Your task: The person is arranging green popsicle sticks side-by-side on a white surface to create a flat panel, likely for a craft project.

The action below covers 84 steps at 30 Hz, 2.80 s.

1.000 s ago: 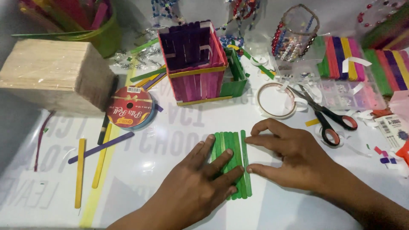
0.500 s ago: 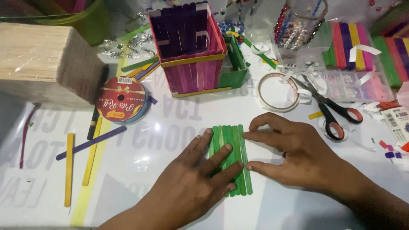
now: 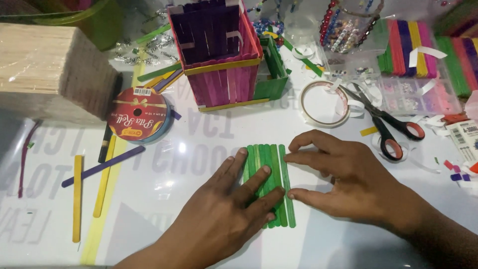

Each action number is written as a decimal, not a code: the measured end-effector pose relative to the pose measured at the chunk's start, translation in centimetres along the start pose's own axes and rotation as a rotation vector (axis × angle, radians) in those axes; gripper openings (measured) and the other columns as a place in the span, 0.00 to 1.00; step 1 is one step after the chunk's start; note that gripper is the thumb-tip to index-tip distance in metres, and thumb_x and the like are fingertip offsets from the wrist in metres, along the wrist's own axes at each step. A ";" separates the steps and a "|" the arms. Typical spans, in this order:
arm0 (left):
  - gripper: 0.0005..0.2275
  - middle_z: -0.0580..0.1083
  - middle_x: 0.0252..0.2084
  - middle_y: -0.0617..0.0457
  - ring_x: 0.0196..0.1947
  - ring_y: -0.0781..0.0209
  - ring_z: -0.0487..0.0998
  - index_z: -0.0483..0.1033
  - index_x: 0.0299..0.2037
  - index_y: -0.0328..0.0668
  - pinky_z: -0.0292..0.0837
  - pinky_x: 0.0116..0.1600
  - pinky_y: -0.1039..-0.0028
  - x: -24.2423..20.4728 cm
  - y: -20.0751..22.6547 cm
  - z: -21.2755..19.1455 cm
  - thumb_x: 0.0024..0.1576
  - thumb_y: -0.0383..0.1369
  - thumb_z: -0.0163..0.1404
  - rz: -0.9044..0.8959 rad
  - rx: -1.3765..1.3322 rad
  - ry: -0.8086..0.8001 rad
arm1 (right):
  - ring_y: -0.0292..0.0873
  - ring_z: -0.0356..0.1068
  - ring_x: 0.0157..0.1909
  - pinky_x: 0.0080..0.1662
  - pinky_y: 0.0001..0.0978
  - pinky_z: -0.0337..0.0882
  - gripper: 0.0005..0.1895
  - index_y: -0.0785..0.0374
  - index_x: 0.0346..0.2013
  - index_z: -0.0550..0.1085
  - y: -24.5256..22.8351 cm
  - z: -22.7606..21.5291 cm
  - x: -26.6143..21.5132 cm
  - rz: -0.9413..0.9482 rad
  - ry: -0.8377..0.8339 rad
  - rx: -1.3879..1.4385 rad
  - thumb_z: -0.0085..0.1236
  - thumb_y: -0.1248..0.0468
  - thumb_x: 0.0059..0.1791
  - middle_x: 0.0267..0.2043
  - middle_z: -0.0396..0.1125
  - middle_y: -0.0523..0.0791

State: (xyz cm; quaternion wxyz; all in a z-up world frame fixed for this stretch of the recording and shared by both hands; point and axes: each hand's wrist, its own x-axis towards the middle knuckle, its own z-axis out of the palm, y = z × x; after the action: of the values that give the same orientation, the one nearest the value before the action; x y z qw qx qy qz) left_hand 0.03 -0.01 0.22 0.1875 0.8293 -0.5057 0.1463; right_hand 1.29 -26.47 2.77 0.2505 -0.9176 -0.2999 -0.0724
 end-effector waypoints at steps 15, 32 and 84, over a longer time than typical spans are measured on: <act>0.19 0.74 0.60 0.35 0.61 0.13 0.67 0.76 0.62 0.46 0.62 0.66 0.36 -0.1 -0.1 -0.1 0.62 0.41 0.54 -0.007 -0.020 -0.028 | 0.38 0.68 0.26 0.30 0.31 0.66 0.26 0.46 0.50 0.78 -0.2 0.2 0.1 -0.017 -0.019 -0.010 0.75 0.54 0.39 0.53 0.70 0.38; 0.18 0.74 0.60 0.36 0.60 0.14 0.67 0.75 0.62 0.46 0.63 0.65 0.36 0.2 0.0 -0.4 0.63 0.40 0.54 -0.003 -0.036 -0.005 | 0.37 0.64 0.22 0.26 0.30 0.64 0.29 0.41 0.51 0.77 0.1 0.5 0.0 -0.013 0.011 -0.022 0.78 0.52 0.37 0.52 0.71 0.35; 0.17 0.74 0.60 0.36 0.59 0.10 0.67 0.76 0.61 0.49 0.63 0.62 0.34 -0.5 0.2 0.2 0.65 0.39 0.47 -0.008 0.023 0.010 | 0.52 0.77 0.48 0.45 0.43 0.74 0.14 0.62 0.46 0.78 -5.3 -9.6 8.2 -0.350 -0.019 -0.089 0.66 0.63 0.46 0.52 0.73 0.51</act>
State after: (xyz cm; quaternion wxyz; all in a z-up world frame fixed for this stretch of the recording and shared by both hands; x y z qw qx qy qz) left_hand -0.35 0.18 -0.16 0.1810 0.8327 -0.4997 0.1553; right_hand 5.00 -23.33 15.60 0.1903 -0.8623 -0.4538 -0.1196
